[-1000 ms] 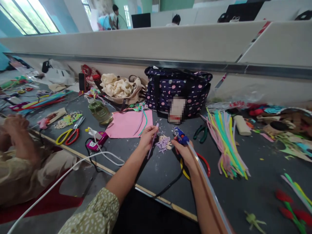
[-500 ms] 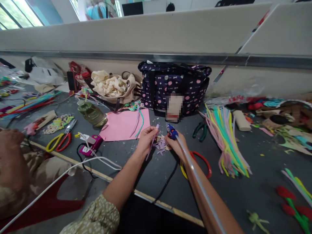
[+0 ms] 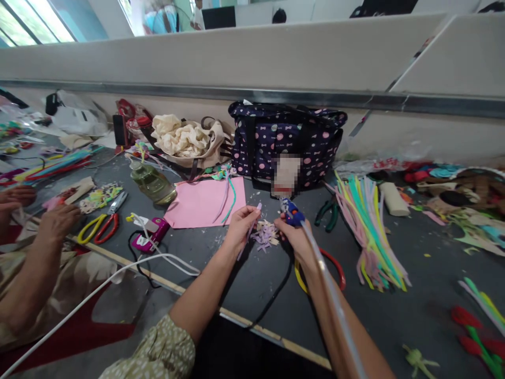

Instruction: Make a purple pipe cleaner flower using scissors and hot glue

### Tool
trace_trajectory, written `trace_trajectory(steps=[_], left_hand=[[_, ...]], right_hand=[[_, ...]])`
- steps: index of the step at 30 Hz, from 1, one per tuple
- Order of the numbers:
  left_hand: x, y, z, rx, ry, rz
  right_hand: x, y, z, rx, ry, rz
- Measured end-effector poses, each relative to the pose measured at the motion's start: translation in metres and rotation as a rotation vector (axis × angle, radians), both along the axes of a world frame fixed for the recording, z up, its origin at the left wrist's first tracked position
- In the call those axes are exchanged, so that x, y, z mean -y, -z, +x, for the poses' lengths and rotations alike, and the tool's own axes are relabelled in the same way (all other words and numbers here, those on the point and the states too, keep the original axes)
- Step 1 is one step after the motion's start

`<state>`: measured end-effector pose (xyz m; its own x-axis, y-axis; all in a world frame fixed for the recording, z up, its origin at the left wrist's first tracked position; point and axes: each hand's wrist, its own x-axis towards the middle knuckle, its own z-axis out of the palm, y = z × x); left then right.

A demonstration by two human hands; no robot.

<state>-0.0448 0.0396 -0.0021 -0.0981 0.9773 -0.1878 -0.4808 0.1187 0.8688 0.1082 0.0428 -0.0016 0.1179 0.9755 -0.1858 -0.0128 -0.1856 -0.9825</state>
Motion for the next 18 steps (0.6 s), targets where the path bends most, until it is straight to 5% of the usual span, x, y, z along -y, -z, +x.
trace_trajectory(steps=[6, 18], left_hand=[[0.011, -0.001, 0.013, 0.128, 0.236, -0.068], [0.018, -0.001, 0.025, 0.067, 0.335, -0.089]], right_hand=[[0.017, -0.022, 0.012, -0.333, 0.007, -0.032], [0.021, -0.013, 0.012, -0.350, 0.051, -0.001]])
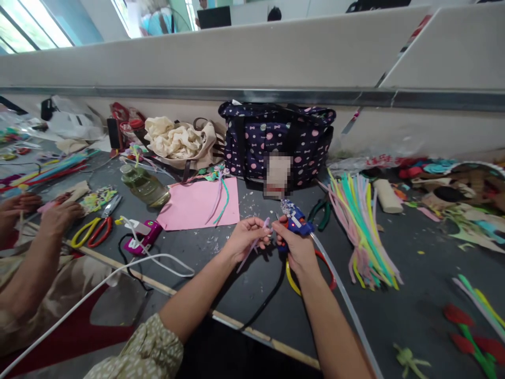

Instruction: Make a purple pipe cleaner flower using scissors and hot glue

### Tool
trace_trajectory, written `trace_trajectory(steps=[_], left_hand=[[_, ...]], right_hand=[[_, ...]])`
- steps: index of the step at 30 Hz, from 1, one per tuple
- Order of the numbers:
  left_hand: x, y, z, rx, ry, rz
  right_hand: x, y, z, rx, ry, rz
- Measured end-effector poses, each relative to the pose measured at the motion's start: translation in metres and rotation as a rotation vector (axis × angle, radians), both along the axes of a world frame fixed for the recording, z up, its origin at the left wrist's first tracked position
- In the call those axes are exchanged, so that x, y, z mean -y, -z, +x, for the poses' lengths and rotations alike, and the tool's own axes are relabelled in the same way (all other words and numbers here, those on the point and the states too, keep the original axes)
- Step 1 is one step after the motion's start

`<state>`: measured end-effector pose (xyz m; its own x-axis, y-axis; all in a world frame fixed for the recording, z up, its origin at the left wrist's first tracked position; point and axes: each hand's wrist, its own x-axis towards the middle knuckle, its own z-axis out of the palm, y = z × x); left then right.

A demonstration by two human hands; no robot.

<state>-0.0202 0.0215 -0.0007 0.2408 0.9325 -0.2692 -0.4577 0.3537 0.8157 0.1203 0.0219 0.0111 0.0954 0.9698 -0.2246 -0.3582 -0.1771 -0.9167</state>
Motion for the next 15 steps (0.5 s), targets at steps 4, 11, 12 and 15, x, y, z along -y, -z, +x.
trace_trajectory(steps=[4, 11, 12, 15], left_hand=[[0.001, 0.000, 0.001, -0.004, 0.004, -0.022], [0.001, 0.005, 0.001, 0.065, 0.013, -0.045], [0.000, 0.005, 0.001, 0.080, 0.004, -0.055], [-0.003, 0.006, -0.001, 0.139, -0.038, -0.110]], right_hand=[[0.002, 0.001, -0.002, 0.033, -0.001, 0.013], [0.004, 0.000, -0.010, 0.108, 0.046, 0.034], [0.005, 0.000, -0.010, 0.125, 0.059, 0.042], [0.009, 0.002, -0.010, 0.213, 0.058, 0.110]])
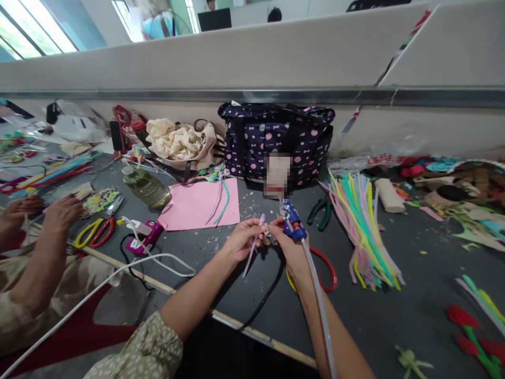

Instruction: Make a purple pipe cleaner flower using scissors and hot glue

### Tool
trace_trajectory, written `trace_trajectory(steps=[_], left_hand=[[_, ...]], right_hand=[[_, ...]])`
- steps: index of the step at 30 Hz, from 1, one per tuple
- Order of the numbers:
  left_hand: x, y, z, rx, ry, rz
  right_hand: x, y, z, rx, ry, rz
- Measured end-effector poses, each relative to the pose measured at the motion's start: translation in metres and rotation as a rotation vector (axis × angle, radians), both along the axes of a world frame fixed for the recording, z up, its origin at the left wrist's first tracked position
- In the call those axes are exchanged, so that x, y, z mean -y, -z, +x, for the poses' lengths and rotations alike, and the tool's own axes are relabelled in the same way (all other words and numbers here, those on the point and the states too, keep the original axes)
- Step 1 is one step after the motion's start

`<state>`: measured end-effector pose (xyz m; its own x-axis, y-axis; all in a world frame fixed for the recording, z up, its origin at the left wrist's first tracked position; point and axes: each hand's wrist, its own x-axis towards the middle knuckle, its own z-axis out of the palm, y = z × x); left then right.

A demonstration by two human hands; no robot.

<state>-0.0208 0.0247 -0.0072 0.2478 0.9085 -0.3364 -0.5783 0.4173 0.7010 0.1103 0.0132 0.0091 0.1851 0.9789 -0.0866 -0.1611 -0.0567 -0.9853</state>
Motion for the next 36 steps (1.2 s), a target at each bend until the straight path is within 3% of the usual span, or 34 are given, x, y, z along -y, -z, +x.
trace_trajectory(steps=[9, 16, 25, 31, 36], left_hand=[[0.000, -0.003, -0.003, 0.069, 0.016, -0.076], [0.004, -0.005, -0.002, -0.029, 0.073, 0.057], [0.007, -0.008, 0.000, -0.099, 0.088, 0.111], [0.012, -0.010, 0.004, -0.253, 0.097, 0.192], [0.011, -0.005, 0.004, -0.357, 0.058, 0.238]], right_hand=[[0.011, -0.002, 0.000, 0.347, -0.052, 0.217], [0.008, -0.010, 0.000, 0.227, 0.126, 0.140], [0.001, 0.002, 0.016, 0.079, 0.036, 0.051], [0.001, 0.008, 0.014, 0.120, 0.027, 0.062], [0.002, 0.004, 0.012, 0.134, 0.029, 0.028]])
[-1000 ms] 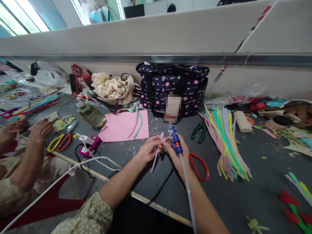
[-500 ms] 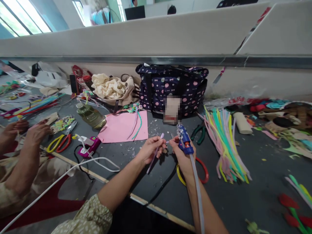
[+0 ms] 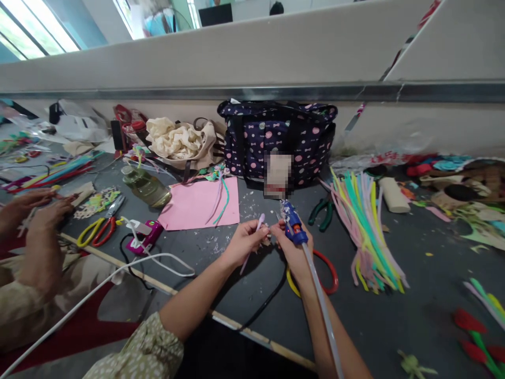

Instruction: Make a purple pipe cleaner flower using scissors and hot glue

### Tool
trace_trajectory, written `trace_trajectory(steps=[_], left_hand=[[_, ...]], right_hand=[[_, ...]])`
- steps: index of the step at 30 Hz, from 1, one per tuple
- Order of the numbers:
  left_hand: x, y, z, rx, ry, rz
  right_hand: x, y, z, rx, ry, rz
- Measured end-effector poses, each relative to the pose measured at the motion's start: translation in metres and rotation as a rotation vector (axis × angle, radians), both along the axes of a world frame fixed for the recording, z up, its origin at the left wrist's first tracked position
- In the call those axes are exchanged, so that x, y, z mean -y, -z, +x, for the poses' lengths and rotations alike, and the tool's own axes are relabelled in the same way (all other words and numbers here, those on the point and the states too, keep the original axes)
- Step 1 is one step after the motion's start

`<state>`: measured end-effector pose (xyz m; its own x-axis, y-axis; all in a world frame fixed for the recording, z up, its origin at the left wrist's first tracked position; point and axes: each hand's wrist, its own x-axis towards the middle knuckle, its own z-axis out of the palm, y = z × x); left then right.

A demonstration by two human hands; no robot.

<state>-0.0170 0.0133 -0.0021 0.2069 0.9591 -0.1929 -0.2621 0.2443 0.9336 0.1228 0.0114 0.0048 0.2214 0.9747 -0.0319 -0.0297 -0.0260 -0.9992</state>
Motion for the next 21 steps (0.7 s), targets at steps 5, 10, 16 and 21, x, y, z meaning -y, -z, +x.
trace_trajectory(steps=[5, 10, 16, 21], left_hand=[[-0.005, 0.002, -0.003, -0.046, -0.132, 0.087], [-0.008, -0.001, -0.011, -0.182, -0.233, 0.144], [-0.011, -0.002, -0.019, -0.335, -0.318, 0.233], [-0.009, -0.005, -0.019, -0.412, -0.318, 0.320]], right_hand=[[0.003, -0.008, 0.001, -0.001, -0.062, 0.007], [0.013, -0.009, -0.001, -0.018, -0.226, 0.005], [0.023, -0.001, -0.006, 0.049, -0.298, -0.012], [0.025, -0.003, -0.010, 0.043, -0.299, -0.045]])
